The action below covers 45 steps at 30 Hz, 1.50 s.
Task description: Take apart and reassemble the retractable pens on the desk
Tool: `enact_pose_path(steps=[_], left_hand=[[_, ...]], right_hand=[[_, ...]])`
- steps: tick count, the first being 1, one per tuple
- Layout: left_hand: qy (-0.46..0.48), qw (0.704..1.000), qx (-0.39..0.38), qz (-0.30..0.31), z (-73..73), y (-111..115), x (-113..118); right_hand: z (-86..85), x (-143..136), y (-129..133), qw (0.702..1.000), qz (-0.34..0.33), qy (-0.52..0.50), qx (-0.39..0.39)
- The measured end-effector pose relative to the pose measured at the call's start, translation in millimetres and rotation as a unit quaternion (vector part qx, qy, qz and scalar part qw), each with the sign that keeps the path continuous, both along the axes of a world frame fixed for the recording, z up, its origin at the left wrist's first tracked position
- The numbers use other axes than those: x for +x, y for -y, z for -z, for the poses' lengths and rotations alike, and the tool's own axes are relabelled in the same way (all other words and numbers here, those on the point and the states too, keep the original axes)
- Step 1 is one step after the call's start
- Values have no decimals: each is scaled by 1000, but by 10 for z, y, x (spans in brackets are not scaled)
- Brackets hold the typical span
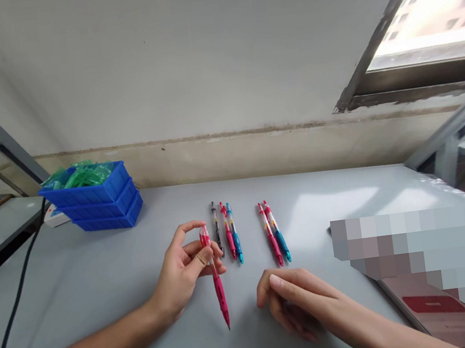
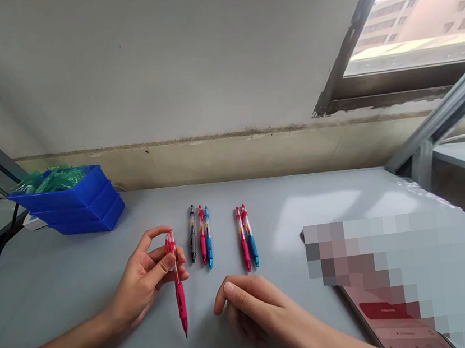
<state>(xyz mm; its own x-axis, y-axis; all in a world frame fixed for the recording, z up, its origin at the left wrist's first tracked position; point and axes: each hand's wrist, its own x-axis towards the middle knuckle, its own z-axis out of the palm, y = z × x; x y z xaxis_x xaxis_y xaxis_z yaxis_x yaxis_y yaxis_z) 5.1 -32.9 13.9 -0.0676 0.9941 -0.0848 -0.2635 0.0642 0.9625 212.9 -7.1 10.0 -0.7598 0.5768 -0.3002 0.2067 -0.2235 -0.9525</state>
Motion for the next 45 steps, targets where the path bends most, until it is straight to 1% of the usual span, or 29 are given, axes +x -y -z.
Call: enact_pose_path(steps=[9, 17, 25, 34, 45], left_hand=[[16, 1000, 3, -18, 7, 26, 21], [33, 999, 1, -3, 1, 22, 19], [35, 999, -11, -13, -5, 30, 28], [40, 999, -1, -24, -14, 15, 22], [44, 998, -5, -33, -27, 7, 19]], right_hand=[[-28, -11, -7, 1000, -6, 6, -2], [-21, -27, -20, 1000, -9, 4, -2], [-17, -18, -23, 1000, -14, 0, 4], [-16, -12, -7, 1000, -7, 0, 1], [-74, -27, -4, 1000, -9, 10, -2]])
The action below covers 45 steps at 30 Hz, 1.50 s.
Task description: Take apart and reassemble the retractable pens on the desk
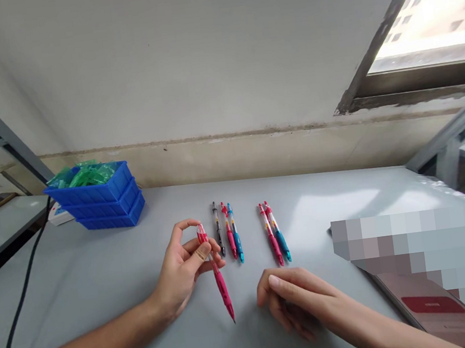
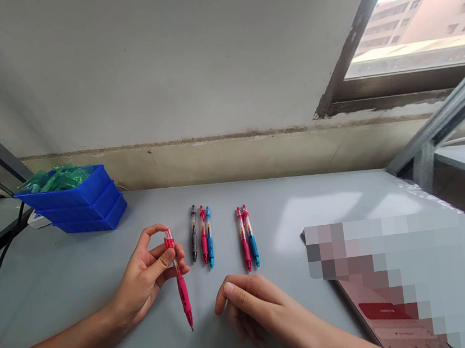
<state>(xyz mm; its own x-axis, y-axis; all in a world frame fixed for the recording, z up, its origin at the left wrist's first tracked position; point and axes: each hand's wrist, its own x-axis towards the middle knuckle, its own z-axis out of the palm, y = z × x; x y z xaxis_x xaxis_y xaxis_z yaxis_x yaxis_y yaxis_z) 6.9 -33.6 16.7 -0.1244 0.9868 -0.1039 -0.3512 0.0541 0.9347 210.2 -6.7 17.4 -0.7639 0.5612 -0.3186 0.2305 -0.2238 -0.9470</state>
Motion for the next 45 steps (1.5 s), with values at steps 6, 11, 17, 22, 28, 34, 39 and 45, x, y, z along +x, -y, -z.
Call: enact_pose_path(steps=[6, 11, 17, 22, 28, 34, 39, 45], left_hand=[[-5, 1000, -2, 1, 8, 2, -9], [-59, 998, 0, 3, -31, -26, -44], [-283, 959, 31, -1, -64, -362, -202], [-348, 937, 29, -22, 78, -783, -324], [-417, 909, 3, 5, 121, -829, -331], [-537, 840, 64, 54, 100, -720, -233], [-597, 792, 109, 67, 144, -632, -190], [-616, 767, 149, 103, 81, -403, -118]], right_hand=[[20, 17, 5, 1000, -6, -10, 4], [27, 24, -5, 1000, -3, -12, 6], [15, 9, -9, 1000, -6, -11, 23], [-11, 9, 2, 999, -14, -4, 43], [-125, 72, -33, 968, 10, 68, 239], [-130, 166, -184, 772, 31, 198, 603], [-149, 209, -282, 736, 13, 233, 635], [-139, 252, -302, 720, -22, 252, 646]])
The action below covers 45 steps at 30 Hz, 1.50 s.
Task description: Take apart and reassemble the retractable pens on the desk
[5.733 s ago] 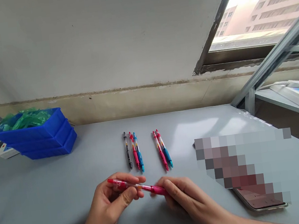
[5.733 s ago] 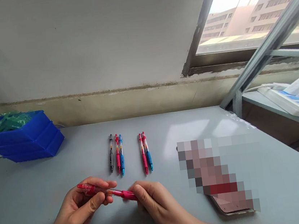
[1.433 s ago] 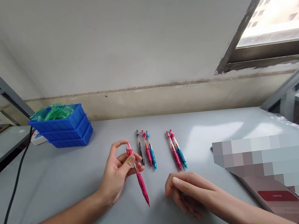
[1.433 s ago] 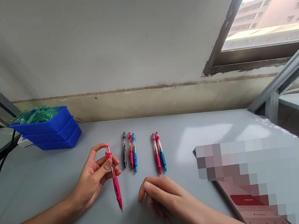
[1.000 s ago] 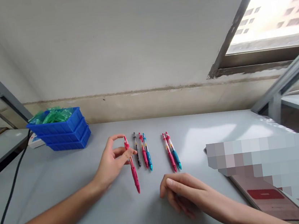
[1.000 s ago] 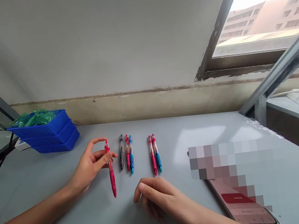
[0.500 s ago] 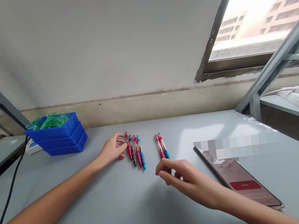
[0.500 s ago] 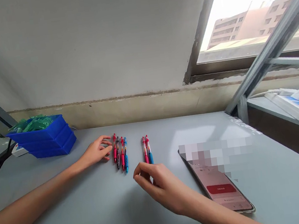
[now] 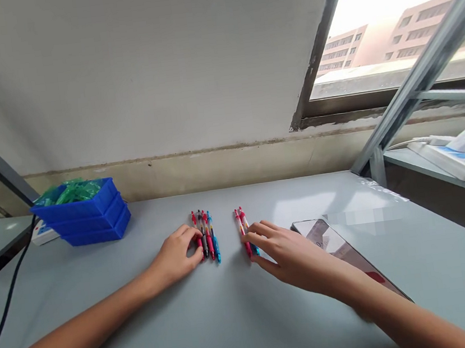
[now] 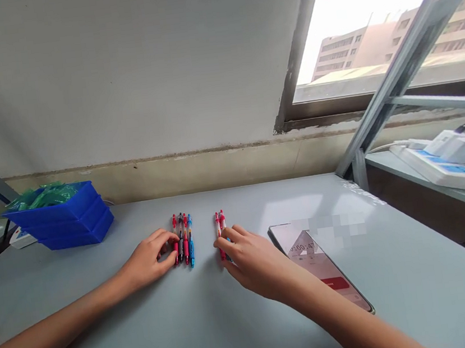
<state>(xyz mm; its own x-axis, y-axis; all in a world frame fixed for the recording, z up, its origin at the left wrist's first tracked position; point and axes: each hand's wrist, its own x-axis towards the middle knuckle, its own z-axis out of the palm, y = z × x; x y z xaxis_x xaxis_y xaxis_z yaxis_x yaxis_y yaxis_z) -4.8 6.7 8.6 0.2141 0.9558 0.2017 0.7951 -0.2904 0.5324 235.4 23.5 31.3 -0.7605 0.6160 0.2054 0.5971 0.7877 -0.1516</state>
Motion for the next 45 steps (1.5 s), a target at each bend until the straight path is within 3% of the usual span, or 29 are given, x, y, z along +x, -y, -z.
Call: enact_pose_path(steps=[11, 23, 27, 32, 36, 40, 45], left_hand=[[-6, 998, 28, 51, 14, 54, 146], [-27, 998, 19, 62, 24, 76, 270], [-60, 989, 28, 135, -1, 37, 246], [-123, 957, 48, 258, -21, -142, 166], [-156, 937, 71, 306, 16, -232, 137], [-176, 933, 95, 298, 60, -229, 164], [-182, 948, 111, 236, 73, -175, 232]], right_hand=[[93, -23, 11, 998, -54, 33, 30], [282, -38, -136, 990, -128, 4, 61], [308, -25, -147, 988, -137, -6, 67], [304, -24, -150, 986, -142, -18, 83], [278, -19, -142, 985, -136, -35, 99], [245, -16, -127, 984, -125, -75, 107], [206, -27, -128, 972, -61, -200, 108]])
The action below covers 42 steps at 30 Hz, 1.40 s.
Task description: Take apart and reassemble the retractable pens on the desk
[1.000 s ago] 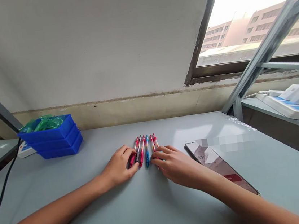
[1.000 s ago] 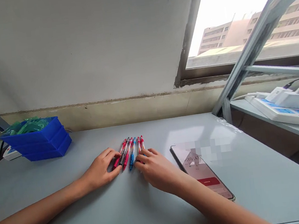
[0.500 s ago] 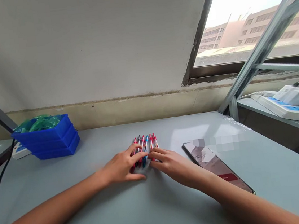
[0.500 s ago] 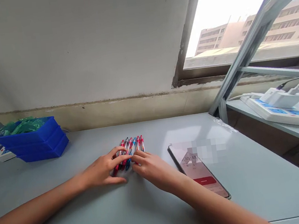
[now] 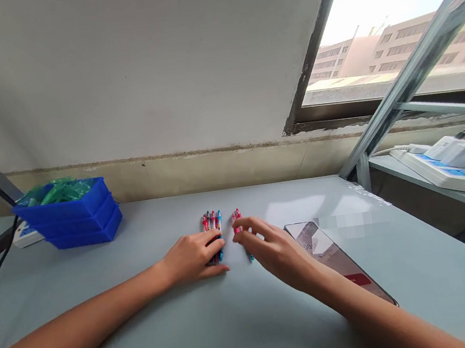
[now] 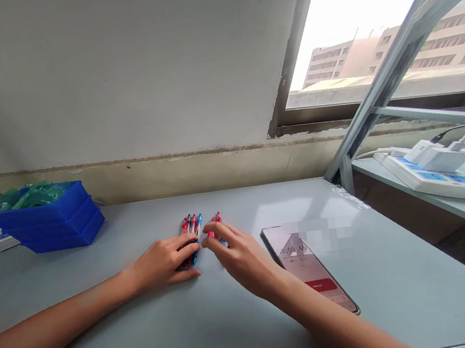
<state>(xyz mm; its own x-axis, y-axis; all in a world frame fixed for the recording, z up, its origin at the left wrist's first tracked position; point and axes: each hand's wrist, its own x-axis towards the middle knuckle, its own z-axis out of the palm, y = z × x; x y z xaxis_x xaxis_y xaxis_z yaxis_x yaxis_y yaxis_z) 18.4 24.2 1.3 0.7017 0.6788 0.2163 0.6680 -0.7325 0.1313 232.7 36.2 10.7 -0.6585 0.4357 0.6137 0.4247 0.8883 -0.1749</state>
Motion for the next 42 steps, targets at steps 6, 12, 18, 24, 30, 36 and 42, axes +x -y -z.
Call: enact_pose_path(steps=[6, 12, 18, 24, 30, 36, 42], left_hand=[[61, 996, 5, -66, -38, 112, -9], [260, 939, -110, -196, -173, 402, -14], [533, 741, -342, -223, -140, 645, -59], [588, 694, -343, -233, -100, 699, -102], [596, 648, -367, -301, -123, 754, -18], [604, 601, -387, -353, -131, 759, 35], [634, 590, -379, -327, -152, 740, 1]], right_hand=[[-112, 0, 50, 964, 88, -246, -52], [-219, -44, 244, 837, 33, -457, -299], [-38, -191, 392, 625, -30, -476, -618], [103, -228, 450, 523, -119, -253, -805], [74, -224, 496, 723, -56, -90, -683], [197, -241, 520, 907, -3, -94, -411], [19, -204, 466, 706, -20, -109, -699]])
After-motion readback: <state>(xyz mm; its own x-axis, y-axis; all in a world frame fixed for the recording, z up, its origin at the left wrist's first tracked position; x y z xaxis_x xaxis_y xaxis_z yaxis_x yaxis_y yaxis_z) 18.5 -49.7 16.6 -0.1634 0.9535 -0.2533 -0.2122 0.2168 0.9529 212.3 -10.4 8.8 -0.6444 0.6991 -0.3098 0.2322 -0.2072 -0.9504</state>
